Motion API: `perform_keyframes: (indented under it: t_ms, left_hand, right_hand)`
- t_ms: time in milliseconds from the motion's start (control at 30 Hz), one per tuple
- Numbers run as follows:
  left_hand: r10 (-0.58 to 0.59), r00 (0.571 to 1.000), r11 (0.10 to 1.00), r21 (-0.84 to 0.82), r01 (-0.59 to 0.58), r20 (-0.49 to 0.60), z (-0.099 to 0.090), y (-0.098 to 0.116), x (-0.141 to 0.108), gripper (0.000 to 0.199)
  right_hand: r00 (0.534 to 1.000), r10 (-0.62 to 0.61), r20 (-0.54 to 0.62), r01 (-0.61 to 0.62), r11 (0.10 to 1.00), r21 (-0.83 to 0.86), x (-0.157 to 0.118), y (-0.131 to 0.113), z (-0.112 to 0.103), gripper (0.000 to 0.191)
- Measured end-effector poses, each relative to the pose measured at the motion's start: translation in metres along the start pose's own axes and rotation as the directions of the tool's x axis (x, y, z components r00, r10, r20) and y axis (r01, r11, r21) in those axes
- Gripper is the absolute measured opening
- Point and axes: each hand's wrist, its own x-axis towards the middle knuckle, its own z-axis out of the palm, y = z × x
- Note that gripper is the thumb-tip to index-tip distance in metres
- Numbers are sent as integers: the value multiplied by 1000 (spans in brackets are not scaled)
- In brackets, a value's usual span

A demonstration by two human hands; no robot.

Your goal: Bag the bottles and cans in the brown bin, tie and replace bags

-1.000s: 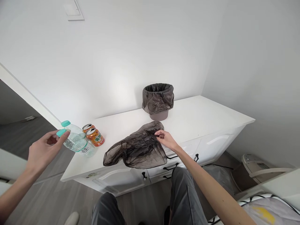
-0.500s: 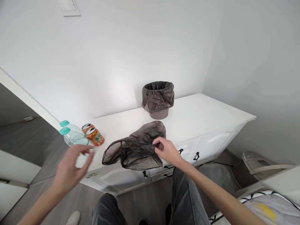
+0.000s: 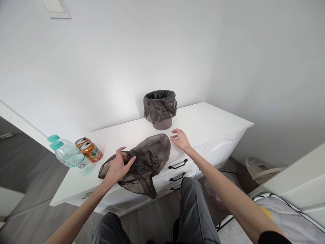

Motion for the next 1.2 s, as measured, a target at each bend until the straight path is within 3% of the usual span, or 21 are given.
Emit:
perform_keyframes:
  t_ms: [100,267,333,433,533,633,767,900,1000,1067,1200]
  left_hand:
    - [-120,992,946,-309,101,-42,11,13,14,62]
    - [-258,966,725,-659,201,10,10,18,27,57]
    - [-273,958,645,-722,250,87,2,15,31,56]
    - [-269,955,581,-769,266,127,-19,12,38,58]
    - [-233,972,608,-777,162,21,-46,20,44,63]
    - [-148,981,648,-761,2,-123,-69,41,45,66]
    - [-62,976,764,-639,-86,-207,-74,61,47,62]
    - [-79,986,912,-410,11,-149,-59,39,62,53]
    - [-147,988,919,-374,121,-39,-53,15,70,55]
    - [-179,984,897,-406,172,20,-54,5,70,56]
    - [-276,939,772,-535,343,205,-59,4,67,62]
  right_hand:
    - [984,21,175,-32,998,57,11,-3,13,46]
    - [900,-35,434,9,998,63,-4,-17,25,97]
    - [864,-47,501,16,998,65,-14,-25,25,97]
    - [913,-63,403,28,995,90,-35,-48,15,74]
    - [976,-132,174,98,977,191,-62,-76,-3,59]
    - [986,-139,88,103,938,332,-84,-89,-17,62]
    - [993,-62,105,10,902,432,-86,-62,-17,67]
    - [988,97,118,-129,944,304,-79,-32,-15,63]
    - [972,141,189,-192,938,287,-80,-30,-22,61]
    - [938,145,314,-257,900,351,-81,-34,-30,59]
    - [784,73,617,-436,772,463,-72,-32,-37,55]
